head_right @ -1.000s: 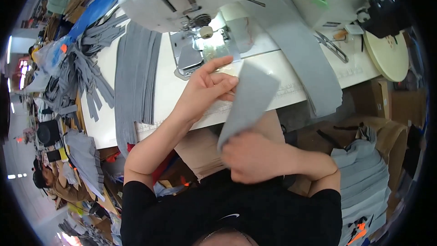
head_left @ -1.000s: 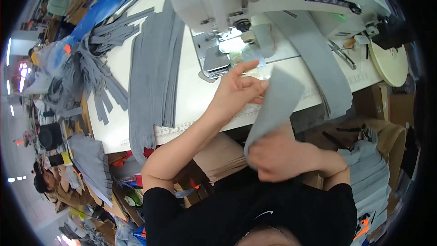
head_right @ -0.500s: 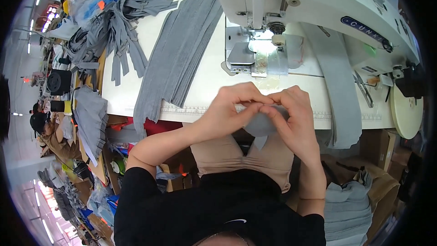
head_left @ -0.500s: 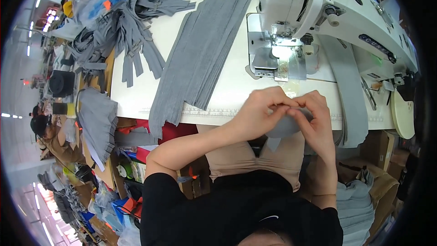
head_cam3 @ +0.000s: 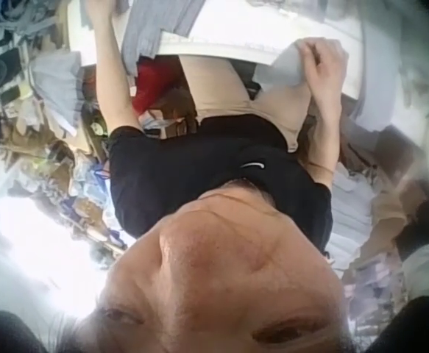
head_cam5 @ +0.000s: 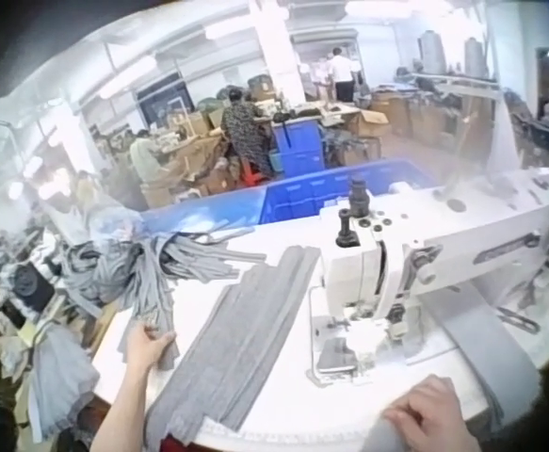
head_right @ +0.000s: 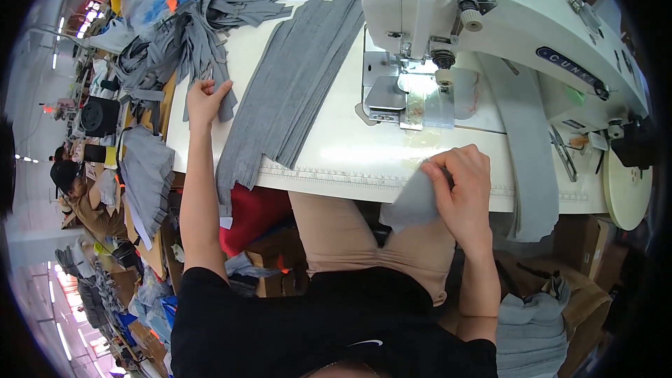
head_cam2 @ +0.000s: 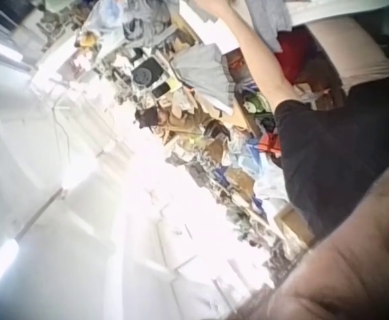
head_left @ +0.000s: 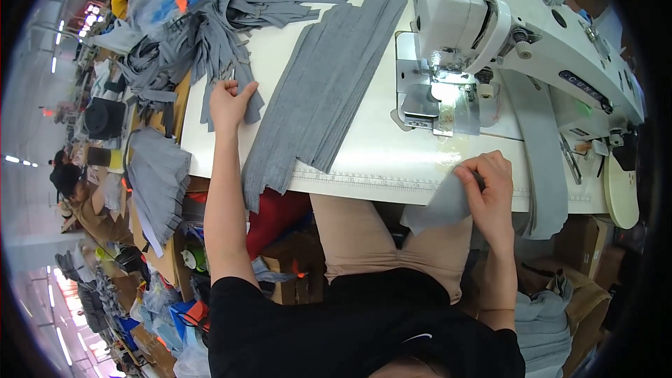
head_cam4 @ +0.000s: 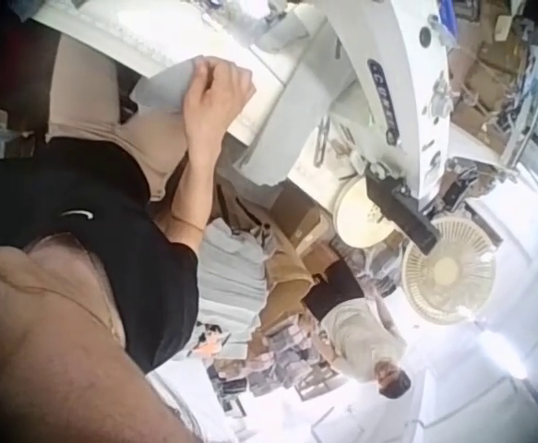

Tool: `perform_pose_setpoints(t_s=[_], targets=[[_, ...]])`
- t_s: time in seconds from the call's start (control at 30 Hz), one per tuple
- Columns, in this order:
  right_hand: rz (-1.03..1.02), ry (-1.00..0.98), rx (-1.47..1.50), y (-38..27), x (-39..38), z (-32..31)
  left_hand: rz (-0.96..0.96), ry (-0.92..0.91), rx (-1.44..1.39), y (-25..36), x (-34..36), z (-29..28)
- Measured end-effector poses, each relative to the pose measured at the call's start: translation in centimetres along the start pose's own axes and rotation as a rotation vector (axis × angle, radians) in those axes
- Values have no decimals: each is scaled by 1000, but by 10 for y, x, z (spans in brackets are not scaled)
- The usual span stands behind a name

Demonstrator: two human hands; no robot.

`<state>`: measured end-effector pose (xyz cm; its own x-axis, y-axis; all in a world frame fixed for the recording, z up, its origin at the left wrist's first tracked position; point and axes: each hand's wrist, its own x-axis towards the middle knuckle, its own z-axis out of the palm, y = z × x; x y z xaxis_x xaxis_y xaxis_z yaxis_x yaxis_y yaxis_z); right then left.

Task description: Sewing zippers onto fabric strips using an industrial sewing machine.

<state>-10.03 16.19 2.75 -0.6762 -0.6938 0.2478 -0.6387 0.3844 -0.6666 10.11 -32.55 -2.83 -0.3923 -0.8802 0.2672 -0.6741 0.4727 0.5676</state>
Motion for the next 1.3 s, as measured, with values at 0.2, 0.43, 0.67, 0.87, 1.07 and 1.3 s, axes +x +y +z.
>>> perform_pose_setpoints(t_s=[0.2, 0.43, 0.67, 0.87, 1.07, 1.3], targets=[[-19, 18, 4, -1, 4, -2, -193, -14, -450, -1, 19, -20], [-31, -47, 445, -8, 3, 17, -312, 18, -1022, 65, -25, -38], [6, -324, 862, -67, 17, 61, -179, -437, -998, 172, -164, -24], [207, -428, 907, -62, 26, 61, -309, -719, -1132, 169, -195, -10], [198, -318, 986, -60, 18, 57, -690, -1355, -1131, 161, -174, -16], [101, -530, 782, -58, -30, 32, -790, -778, -1400, 192, -162, 1]])
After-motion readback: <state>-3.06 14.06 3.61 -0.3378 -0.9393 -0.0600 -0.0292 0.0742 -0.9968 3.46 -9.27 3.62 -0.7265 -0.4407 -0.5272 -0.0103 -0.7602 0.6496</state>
